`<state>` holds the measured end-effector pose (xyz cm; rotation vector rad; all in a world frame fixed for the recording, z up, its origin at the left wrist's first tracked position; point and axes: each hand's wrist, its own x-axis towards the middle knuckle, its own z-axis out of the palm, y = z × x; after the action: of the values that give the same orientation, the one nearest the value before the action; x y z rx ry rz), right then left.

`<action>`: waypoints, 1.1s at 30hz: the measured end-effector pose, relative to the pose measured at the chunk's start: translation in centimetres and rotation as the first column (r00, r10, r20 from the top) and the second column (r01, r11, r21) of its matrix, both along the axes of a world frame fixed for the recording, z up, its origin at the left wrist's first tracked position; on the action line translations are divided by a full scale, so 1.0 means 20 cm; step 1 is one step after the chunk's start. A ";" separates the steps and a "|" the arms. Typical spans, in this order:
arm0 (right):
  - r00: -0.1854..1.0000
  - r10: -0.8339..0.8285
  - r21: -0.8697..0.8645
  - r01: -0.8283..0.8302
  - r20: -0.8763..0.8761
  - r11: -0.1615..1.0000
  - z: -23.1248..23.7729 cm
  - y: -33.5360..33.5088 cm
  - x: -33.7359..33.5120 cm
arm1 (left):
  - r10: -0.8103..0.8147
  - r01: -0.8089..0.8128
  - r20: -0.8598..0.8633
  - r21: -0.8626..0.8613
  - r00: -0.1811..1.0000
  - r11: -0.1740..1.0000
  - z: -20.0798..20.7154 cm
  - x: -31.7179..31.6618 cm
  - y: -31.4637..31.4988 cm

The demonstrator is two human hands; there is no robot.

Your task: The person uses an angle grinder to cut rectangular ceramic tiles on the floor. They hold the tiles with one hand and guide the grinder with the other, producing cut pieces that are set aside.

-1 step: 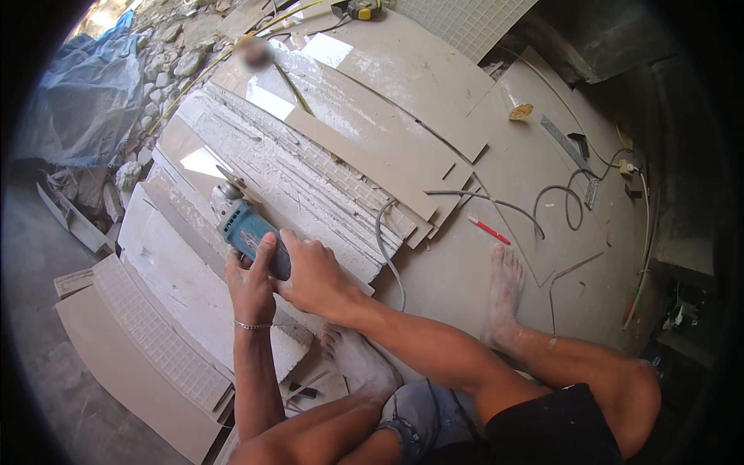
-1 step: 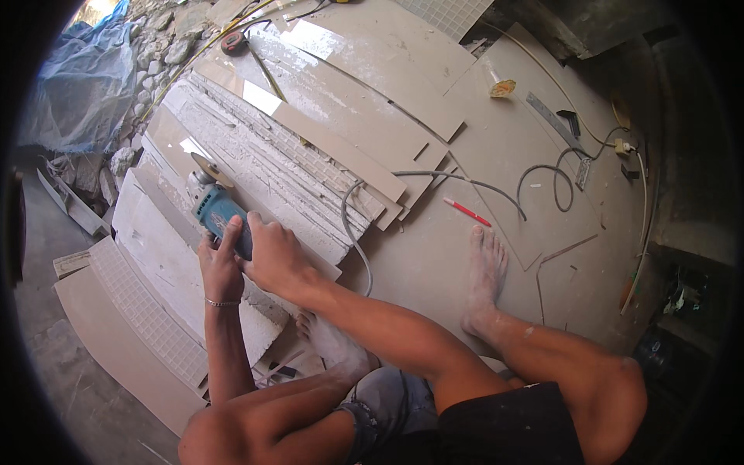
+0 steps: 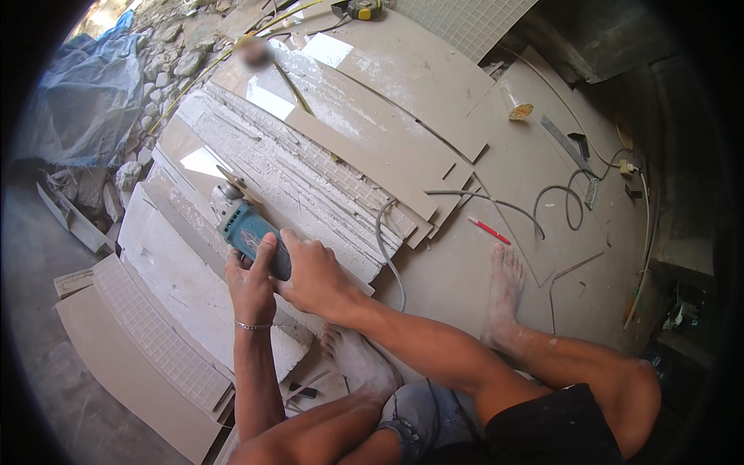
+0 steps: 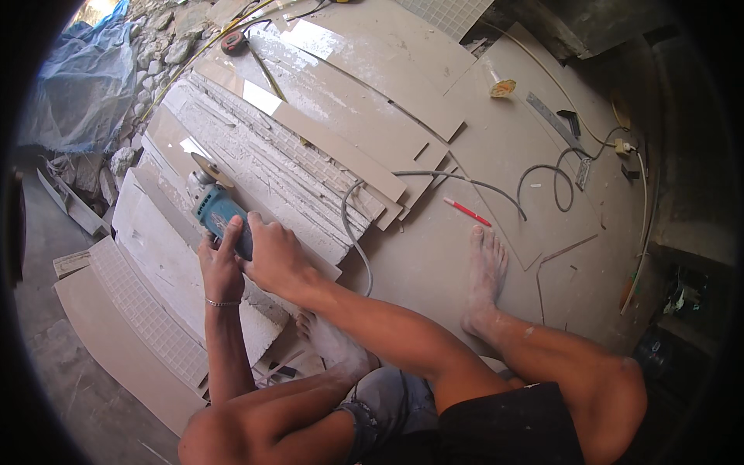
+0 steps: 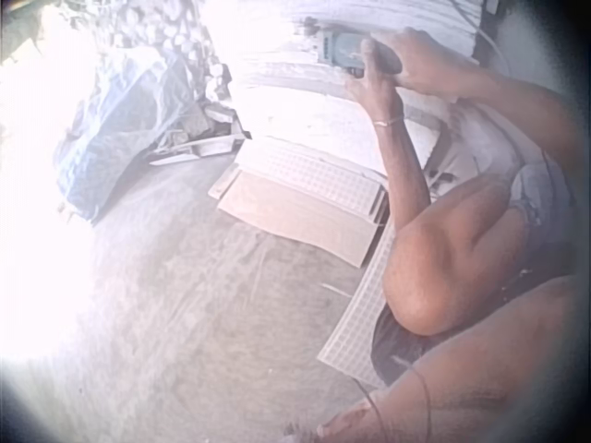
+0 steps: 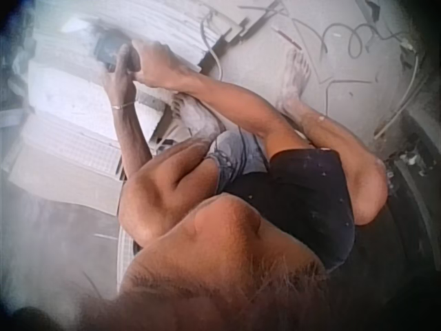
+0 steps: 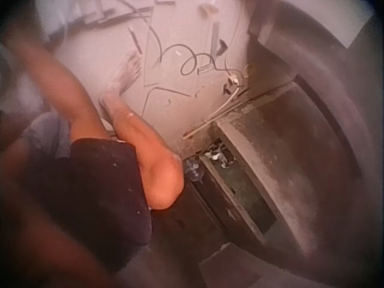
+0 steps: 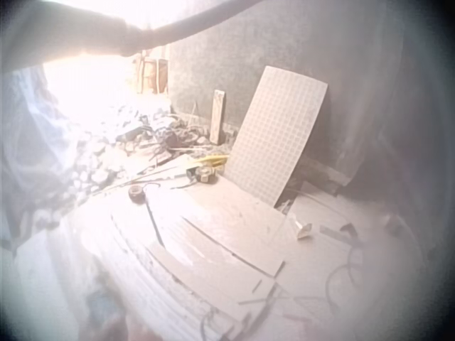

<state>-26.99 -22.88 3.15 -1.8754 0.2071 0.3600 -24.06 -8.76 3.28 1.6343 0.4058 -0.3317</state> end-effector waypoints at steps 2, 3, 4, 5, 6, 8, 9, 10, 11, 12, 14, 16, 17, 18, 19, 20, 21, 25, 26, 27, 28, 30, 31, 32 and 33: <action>1.000 -0.012 -0.003 0.012 0.017 1.000 -0.01 -0.01 0.01 | 0.000 0.000 0.014 -0.008 1.000 1.000 -0.01 0.02 -0.01; 1.000 -0.021 0.005 0.021 0.019 1.000 -0.02 -0.01 0.00 | 0.005 -0.005 0.018 -0.006 1.000 1.000 -0.02 0.01 -0.01; 0.999 -0.036 0.015 0.036 0.018 0.999 -0.02 -0.01 0.00 | 0.012 -0.012 0.015 0.008 1.000 1.000 -0.02 0.01 -0.01; 0.999 -0.031 0.012 0.031 0.026 0.999 -0.02 0.00 0.00 | 0.008 -0.008 0.018 0.002 1.000 1.000 -0.01 0.01 -0.01; 0.999 -0.031 0.007 0.031 0.033 0.999 -0.03 0.00 -0.01 | 0.006 -0.006 0.015 0.003 1.000 1.000 -0.01 0.00 -0.01; 0.999 -0.030 0.001 0.030 0.038 1.000 -0.03 0.00 -0.02 | 0.002 -0.002 0.011 0.005 1.000 1.000 0.00 -0.01 -0.02; 0.999 -0.028 0.000 0.028 0.037 1.000 -0.03 0.00 -0.02 | -0.001 0.001 0.012 0.005 1.000 1.000 0.00 -0.01 -0.02; 0.999 -0.032 0.004 0.032 0.030 0.999 -0.03 0.00 -0.02 | -0.002 0.002 0.009 0.018 1.000 1.000 0.01 -0.01 -0.02; 0.999 -0.030 0.000 0.030 0.036 1.000 -0.03 0.00 -0.02 | 0.000 0.000 0.015 0.010 1.000 1.000 0.01 -0.02 -0.02; 0.999 -0.033 0.000 0.033 0.035 0.999 -0.03 0.00 -0.03 | 0.004 -0.004 0.017 0.015 1.000 1.000 0.01 -0.02 -0.03; 0.999 -0.036 0.001 0.036 0.030 0.999 -0.02 -0.01 -0.03 | 0.007 -0.007 0.014 0.003 1.000 1.000 0.01 -0.03 -0.03; 0.999 -0.036 0.008 0.036 0.016 0.999 -0.02 -0.01 -0.04 | 0.016 -0.016 -0.017 -0.011 1.000 1.000 0.01 -0.02 -0.02; 0.999 -0.028 0.001 0.028 0.015 1.000 -0.01 -0.01 -0.04 | 0.008 -0.008 -0.006 -0.023 1.000 1.000 0.00 -0.03 -0.01; 1.000 -0.026 0.002 0.026 0.012 1.000 -0.01 -0.02 -0.04 | 0.007 -0.007 -0.011 -0.016 1.000 1.000 0.00 -0.03 -0.01; 1.000 -0.029 0.007 0.029 0.006 1.000 -0.01 -0.02 -0.04 | 0.010 -0.009 -0.026 0.008 1.000 1.000 0.00 -0.03 -0.01; 1.000 -0.024 -0.003 0.024 0.015 1.000 -0.01 -0.02 -0.05 | 0.005 -0.005 -0.012 -0.014 1.000 1.000 -0.01 -0.04 -0.01; 1.000 -0.025 -0.008 0.025 0.018 1.000 0.00 -0.02 -0.05 | 0.005 -0.005 -0.009 -0.019 1.000 1.000 -0.01 -0.04 -0.01; 1.000 -0.024 -0.001 0.024 0.010 1.000 0.00 -0.02 -0.06 | 0.004 -0.004 0.003 -0.033 1.000 0.999 -0.01 -0.05 -0.01; 1.000 -0.021 -0.003 0.021 0.012 1.000 0.00 -0.02 -0.06 | 0.002 -0.002 0.001 -0.025 1.000 1.000 -0.01 -0.04 -0.01; 1.000 -0.023 0.000 0.023 0.012 1.000 0.00 -0.02 -0.06 | 0.000 0.000 0.000 -0.016 1.000 1.000 0.00 -0.04 -0.01; 1.000 -0.025 0.003 0.025 0.011 1.000 0.00 -0.02 -0.06 | -0.002 0.002 -0.003 -0.009 1.000 1.000 0.00 -0.04 -0.01; 1.000 -0.020 0.011 0.020 0.008 1.000 -0.01 -0.01 -0.05 | 0.001 -0.001 -0.004 -0.032 1.000 0.999 0.00 -0.03 -0.01; 1.000 -0.025 0.023 0.025 0.004 0.999 -0.01 -0.01 -0.04 | 0.005 -0.005 -0.008 -0.035 1.000 0.999 0.00 -0.03 0.00; 1.000 -0.023 0.013 0.022 0.016 1.000 -0.02 -0.01 -0.05 | 0.003 -0.004 -0.009 -0.043 1.000 0.999 0.00 -0.03 0.00; 0.999 -0.028 0.011 0.027 0.027 1.000 -0.02 -0.01 -0.05 | 0.003 -0.004 -0.014 -0.042 1.000 0.999 0.00 -0.03 0.00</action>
<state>-27.90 -23.05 2.85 -1.8646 0.2125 0.3164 -24.63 -8.81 3.20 1.5906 0.4094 -0.3467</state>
